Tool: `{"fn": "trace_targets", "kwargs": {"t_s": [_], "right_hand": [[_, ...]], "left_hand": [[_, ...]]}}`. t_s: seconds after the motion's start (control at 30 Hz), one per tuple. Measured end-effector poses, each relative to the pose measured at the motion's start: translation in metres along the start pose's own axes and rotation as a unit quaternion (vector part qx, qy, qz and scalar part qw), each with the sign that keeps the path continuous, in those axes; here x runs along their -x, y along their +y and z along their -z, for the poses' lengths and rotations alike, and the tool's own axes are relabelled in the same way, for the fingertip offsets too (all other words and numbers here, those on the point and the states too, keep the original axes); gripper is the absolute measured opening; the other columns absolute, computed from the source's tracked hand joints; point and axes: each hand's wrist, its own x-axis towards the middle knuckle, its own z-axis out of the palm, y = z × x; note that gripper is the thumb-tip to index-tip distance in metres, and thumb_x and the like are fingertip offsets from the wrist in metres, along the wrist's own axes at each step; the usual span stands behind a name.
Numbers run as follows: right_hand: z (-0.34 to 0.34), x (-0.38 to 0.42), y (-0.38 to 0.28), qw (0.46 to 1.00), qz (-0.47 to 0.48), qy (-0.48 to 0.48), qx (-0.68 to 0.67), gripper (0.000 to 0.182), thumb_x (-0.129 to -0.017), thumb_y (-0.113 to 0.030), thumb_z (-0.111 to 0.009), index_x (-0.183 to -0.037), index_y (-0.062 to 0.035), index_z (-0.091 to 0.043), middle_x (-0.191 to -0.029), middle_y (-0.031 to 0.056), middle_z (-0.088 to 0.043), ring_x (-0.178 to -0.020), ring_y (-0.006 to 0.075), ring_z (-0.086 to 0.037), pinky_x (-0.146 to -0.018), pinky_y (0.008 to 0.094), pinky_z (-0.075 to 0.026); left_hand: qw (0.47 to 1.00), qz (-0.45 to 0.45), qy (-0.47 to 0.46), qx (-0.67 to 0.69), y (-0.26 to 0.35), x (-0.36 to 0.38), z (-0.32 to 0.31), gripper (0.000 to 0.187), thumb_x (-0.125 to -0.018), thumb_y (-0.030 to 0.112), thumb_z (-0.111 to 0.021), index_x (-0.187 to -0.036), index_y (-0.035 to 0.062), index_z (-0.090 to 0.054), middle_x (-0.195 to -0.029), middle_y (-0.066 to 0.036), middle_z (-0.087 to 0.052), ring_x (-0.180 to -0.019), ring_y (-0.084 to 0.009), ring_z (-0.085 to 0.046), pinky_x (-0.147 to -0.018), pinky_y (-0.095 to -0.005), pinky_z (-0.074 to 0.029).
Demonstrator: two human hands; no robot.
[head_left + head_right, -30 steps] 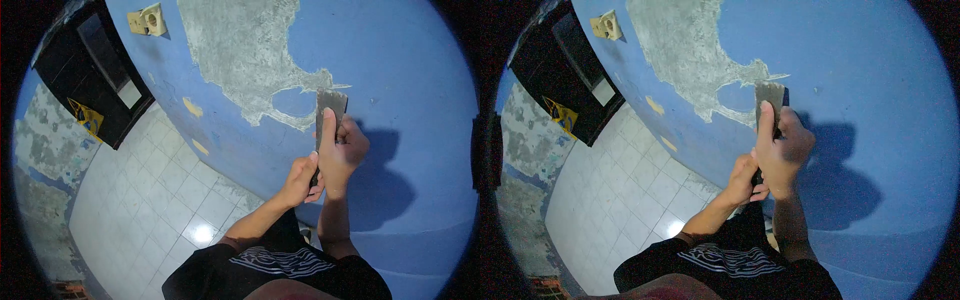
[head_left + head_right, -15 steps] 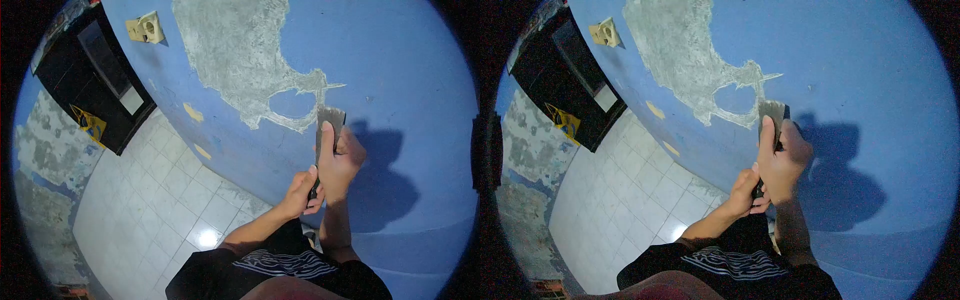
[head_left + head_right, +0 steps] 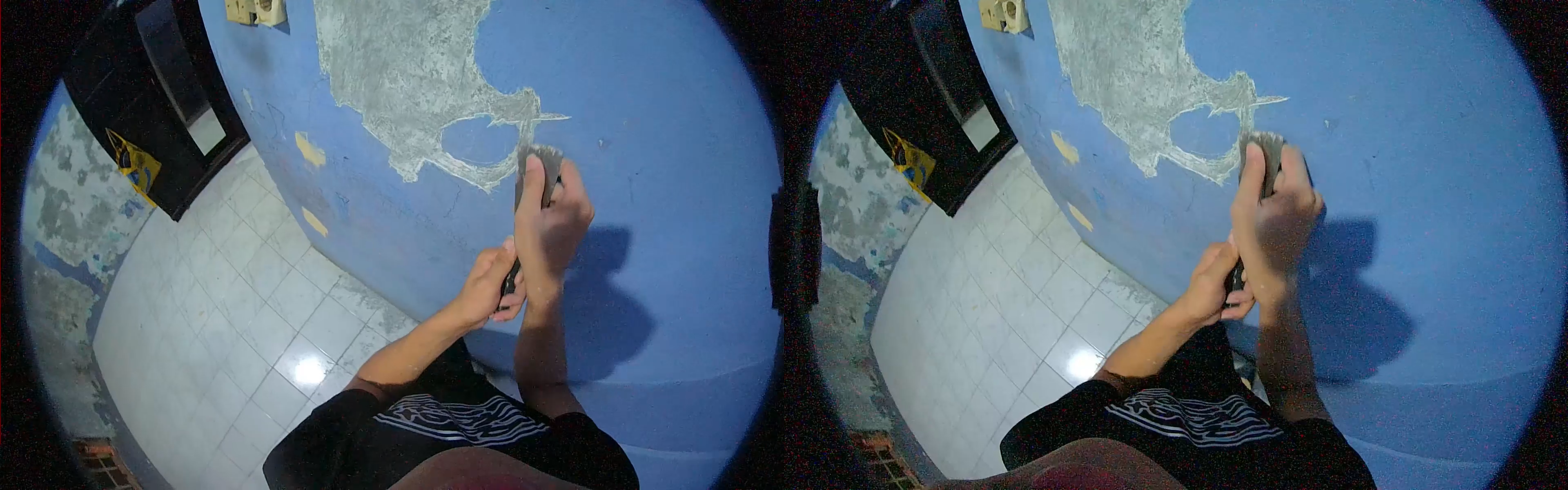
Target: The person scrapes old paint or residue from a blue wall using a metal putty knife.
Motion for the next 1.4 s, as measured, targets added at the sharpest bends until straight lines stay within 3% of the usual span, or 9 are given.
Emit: {"fn": "trace_targets", "kwargs": {"t_s": [0.33, 0.4, 0.63, 0.7, 0.73, 0.8, 1.13, 1.27, 1.4], "right_hand": [[-0.009, 0.0, 0.009, 0.998, 0.061, 0.021, 0.012, 0.025, -0.092, -0.018, -0.064, -0.076, -0.0029, -0.053, -0.06, 0.0162, -0.058, -0.054, 0.0363, -0.061, -0.048, 0.04, -0.043], [-0.009, -0.009, 0.003, 0.996, 0.072, 0.037, 0.027, 0.029, -0.093, -0.018, -0.064, -0.071, -0.0022, -0.053, -0.053, 0.0059, -0.056, -0.045, 0.0105, -0.05, -0.045, 0.0306, -0.038], [-0.006, -0.004, -0.005, 0.997, 0.063, 0.042, 0.021, 0.03, -0.093, -0.017, -0.064, -0.07, -0.0022, -0.052, -0.051, 0.0055, -0.053, -0.044, 0.0097, -0.044, -0.045, 0.0299, -0.036], [-0.005, -0.005, -0.009, 1.0, 0.004, 0.017, 0.022, 0.028, -0.092, -0.022, -0.063, -0.074, -0.0036, -0.053, -0.056, 0.0148, -0.056, -0.05, 0.0351, -0.059, -0.047, 0.04, -0.042], [-0.008, -0.01, -0.01, 1.0, 0.002, 0.017, 0.022, 0.028, -0.092, -0.022, -0.063, -0.074, -0.0036, -0.053, -0.056, 0.0148, -0.056, -0.05, 0.0351, -0.059, -0.047, 0.04, -0.042], [-0.015, -0.021, -0.013, 0.991, 0.109, 0.077, 0.03, 0.028, -0.092, -0.016, -0.064, -0.071, -0.0011, -0.054, -0.052, 0.0055, -0.055, -0.044, 0.0095, -0.044, -0.044, 0.0301, -0.035], [-0.009, 0.001, 0.0, 0.999, 0.036, 0.016, 0.03, 0.023, -0.094, -0.014, -0.062, -0.076, 0.0, -0.06, -0.054, 0.0024, -0.057, -0.049, 0.0037, -0.049, -0.043, 0.0254, -0.036], [0.0, 0.011, 0.016, 0.997, -0.036, -0.031, -0.055, 0.03, -0.092, -0.019, -0.063, -0.071, -0.0016, -0.051, -0.052, 0.011, -0.054, -0.045, 0.0127, -0.048, -0.046, 0.0328, -0.038], [0.009, 0.039, 0.028, 0.989, -0.087, -0.108, -0.047, 0.032, -0.093, -0.02, -0.063, -0.07, -0.0018, -0.049, -0.05, 0.0079, -0.048, -0.049, 0.0073, -0.038, -0.046, 0.0302, -0.034]], "left_hand": [[1.0, 0.014, 0.011, -0.023, 0.009, 0.0, 0.002, 0.057, -0.103, 0.055, -0.033, -0.076, 0.0069, -0.045, -0.05, -0.003, -0.038, -0.034, -0.0101, -0.03, -0.029, -0.0253, -0.023], [0.999, 0.0, 0.001, -0.035, 0.017, -0.008, 0.005, 0.056, -0.103, 0.055, -0.033, -0.076, 0.007, -0.045, -0.05, -0.003, -0.038, -0.034, -0.0102, -0.03, -0.029, -0.0252, -0.023], [0.999, 0.016, -0.032, -0.013, 0.015, 0.002, 0.003, 0.056, -0.103, 0.055, -0.034, -0.075, 0.0074, -0.045, -0.051, -0.003, -0.04, -0.034, -0.0093, -0.029, -0.029, -0.0241, -0.023], [0.999, 0.009, -0.026, -0.02, 0.024, -0.004, 0.004, 0.057, -0.102, 0.056, -0.034, -0.074, 0.0077, -0.045, -0.049, -0.002, -0.037, -0.033, -0.0096, -0.03, -0.029, -0.0246, -0.023], [0.999, 0.008, -0.02, -0.028, 0.027, -0.005, 0.004, 0.058, -0.102, 0.057, -0.033, -0.073, 0.0079, -0.045, -0.048, -0.002, -0.035, -0.033, -0.0099, -0.031, -0.029, -0.0251, -0.023], [1.0, 0.003, -0.021, -0.024, 0.03, -0.007, 0.001, 0.059, -0.101, 0.058, -0.034, -0.073, 0.008, -0.045, -0.048, -0.002, -0.035, -0.033, -0.0099, -0.031, -0.029, -0.025, -0.023], [0.998, 0.017, 0.022, -0.063, 0.019, 0.006, 0.004, 0.056, -0.103, 0.053, -0.035, -0.074, 0.007, -0.046, -0.047, -0.002, -0.037, -0.032, -0.0115, -0.035, -0.029, -0.0249, -0.027], [0.997, -0.007, 0.038, -0.066, 0.014, 0.018, 0.007, 0.05, -0.104, 0.047, -0.039, -0.078, 0.005, -0.049, -0.05, -0.003, -0.041, -0.033, -0.0125, -0.039, -0.031, -0.0249, -0.031], [0.989, -0.07, 0.091, -0.094, 0.004, 0.05, 0.02, 0.027, -0.102, 0.026, -0.05, -0.105, 0.0002, -0.057, -0.064, -0.007, -0.053, -0.041, -0.0132, -0.048, -0.034, -0.0241, -0.035]]}}
